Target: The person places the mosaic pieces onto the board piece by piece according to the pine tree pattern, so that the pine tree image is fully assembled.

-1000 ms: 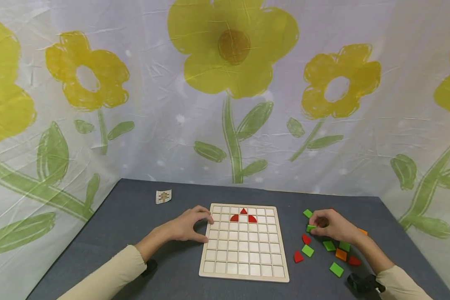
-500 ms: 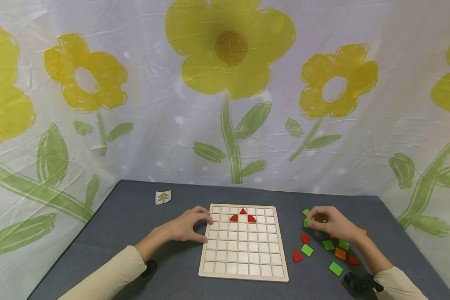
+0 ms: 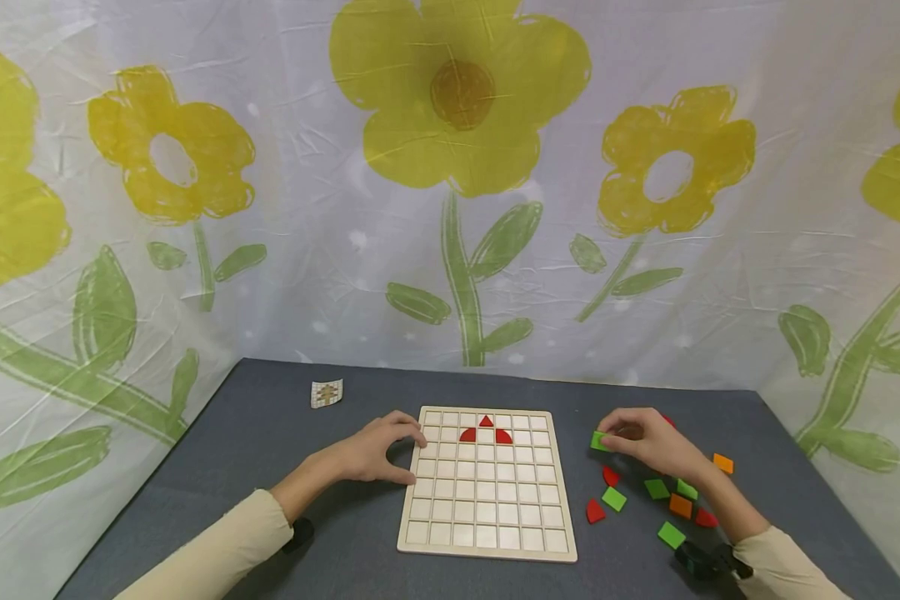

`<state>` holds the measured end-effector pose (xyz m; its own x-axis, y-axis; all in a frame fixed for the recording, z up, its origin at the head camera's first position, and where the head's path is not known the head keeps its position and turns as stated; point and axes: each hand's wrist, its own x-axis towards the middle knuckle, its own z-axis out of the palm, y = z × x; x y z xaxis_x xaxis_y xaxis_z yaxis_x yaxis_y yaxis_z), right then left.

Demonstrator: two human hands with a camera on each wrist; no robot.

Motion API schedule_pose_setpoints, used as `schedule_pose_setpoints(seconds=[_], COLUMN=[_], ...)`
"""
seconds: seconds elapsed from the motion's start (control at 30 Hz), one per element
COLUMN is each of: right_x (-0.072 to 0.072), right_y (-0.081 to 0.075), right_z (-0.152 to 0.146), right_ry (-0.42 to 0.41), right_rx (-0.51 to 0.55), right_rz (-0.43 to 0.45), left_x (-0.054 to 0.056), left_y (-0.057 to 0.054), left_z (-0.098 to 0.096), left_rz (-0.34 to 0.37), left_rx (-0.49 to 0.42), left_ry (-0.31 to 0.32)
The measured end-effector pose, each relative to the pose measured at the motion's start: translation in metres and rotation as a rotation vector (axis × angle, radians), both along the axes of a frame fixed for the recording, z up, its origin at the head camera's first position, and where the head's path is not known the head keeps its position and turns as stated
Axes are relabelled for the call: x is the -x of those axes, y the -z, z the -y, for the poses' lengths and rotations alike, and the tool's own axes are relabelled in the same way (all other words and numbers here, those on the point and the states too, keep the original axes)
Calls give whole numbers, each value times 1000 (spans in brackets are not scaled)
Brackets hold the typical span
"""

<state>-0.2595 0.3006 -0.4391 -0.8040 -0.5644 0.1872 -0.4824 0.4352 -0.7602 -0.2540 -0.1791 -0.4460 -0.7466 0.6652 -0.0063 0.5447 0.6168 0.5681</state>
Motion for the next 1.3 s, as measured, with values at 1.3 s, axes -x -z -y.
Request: schedule_pose_setpoints(seconds=[1.3], right_x=[12], right_y=[-4], right_z=[48], right_ry=[-81], right_rx=[44], right_rz=[-5], left_x=[-3], left_y=[-3], left_z=[-1], left_rz=[-14], left_rx=[-3], left_ry=[7])
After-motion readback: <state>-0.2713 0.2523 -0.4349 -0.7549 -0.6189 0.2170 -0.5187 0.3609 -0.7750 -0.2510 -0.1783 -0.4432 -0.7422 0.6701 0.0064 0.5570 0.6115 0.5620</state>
